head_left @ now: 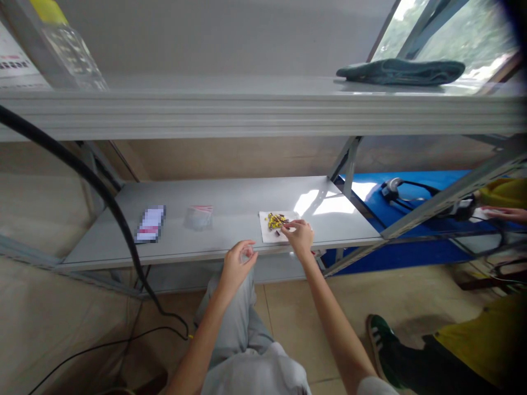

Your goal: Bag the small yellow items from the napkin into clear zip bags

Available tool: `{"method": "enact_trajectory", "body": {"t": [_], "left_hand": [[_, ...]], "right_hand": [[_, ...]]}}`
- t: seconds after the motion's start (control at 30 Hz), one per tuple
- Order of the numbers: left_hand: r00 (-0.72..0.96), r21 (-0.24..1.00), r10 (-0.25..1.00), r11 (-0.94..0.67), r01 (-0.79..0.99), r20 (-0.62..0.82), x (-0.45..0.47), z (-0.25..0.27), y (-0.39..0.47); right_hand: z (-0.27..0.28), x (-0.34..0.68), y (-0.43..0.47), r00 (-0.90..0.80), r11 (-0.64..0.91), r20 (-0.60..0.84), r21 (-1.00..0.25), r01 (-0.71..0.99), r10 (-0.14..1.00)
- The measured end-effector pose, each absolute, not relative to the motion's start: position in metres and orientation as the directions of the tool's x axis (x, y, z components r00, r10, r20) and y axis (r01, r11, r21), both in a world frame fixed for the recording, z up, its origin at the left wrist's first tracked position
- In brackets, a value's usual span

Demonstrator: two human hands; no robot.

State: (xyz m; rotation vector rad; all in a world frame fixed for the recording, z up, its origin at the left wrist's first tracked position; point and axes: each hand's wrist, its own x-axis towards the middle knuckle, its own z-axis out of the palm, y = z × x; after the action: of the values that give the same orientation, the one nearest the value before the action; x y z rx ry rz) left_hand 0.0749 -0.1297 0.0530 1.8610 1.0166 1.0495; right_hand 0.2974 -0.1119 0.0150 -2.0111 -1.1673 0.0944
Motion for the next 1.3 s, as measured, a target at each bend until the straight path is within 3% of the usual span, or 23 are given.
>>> {"method": "enact_trajectory", "body": {"t": [0.1,0.17,0.2,0.3,0.47,0.53,0.6,0.7,0.9,1.3], "left_hand": [[0.349,0.85,0.883,-0.425,0.313,0.313,0.076,0.047,-0.128],[0.347,0.839,0.884,-0.429,0.333,0.314,0.077,0.045,-0.128],[0.348,0.834,0.883,-0.431,0.344,0.313,0.078,0.044,-0.128],[0.374,0.808,0.876,-0.445,0.386,0.304,0.08,0.044,-0.129],[0.367,0.789,0.872,-0.463,0.404,0.324,0.078,0.048,-0.131],[0.357,0.796,0.874,-0.462,0.392,0.331,0.075,0.05,-0.131],[0.332,0.799,0.879,-0.458,0.39,0.341,0.073,0.051,-0.13],[0.31,0.805,0.882,-0.457,0.379,0.355,0.071,0.053,-0.13],[0.321,0.813,0.878,-0.46,0.356,0.356,0.072,0.052,-0.132],[0.305,0.828,0.892,-0.433,0.356,0.335,0.068,0.053,-0.131]], "right_hand": [[0.043,0.27,-0.131,0.439,-0.065,0.319,-0.744,0.665,0.84],[0.062,0.248,-0.145,0.187,0.217,0.357,-0.828,0.517,0.915],[0.07,0.238,-0.152,0.099,0.278,0.362,-0.839,0.468,0.927],[0.086,0.218,-0.166,-0.003,0.309,0.352,-0.816,0.489,0.936],[0.082,0.226,-0.161,0.02,0.321,0.377,-0.815,0.482,0.926],[0.071,0.243,-0.15,0.141,0.254,0.381,-0.807,0.534,0.914],[0.054,0.263,-0.139,0.305,0.085,0.365,-0.751,0.654,0.88],[0.026,0.289,-0.125,0.422,-0.085,0.336,-0.69,0.718,0.842],[-0.008,0.295,-0.11,0.488,-0.266,0.299,-0.554,0.788,0.82],[-0.008,0.285,-0.081,0.487,-0.375,0.241,-0.392,0.84,0.839]]}}
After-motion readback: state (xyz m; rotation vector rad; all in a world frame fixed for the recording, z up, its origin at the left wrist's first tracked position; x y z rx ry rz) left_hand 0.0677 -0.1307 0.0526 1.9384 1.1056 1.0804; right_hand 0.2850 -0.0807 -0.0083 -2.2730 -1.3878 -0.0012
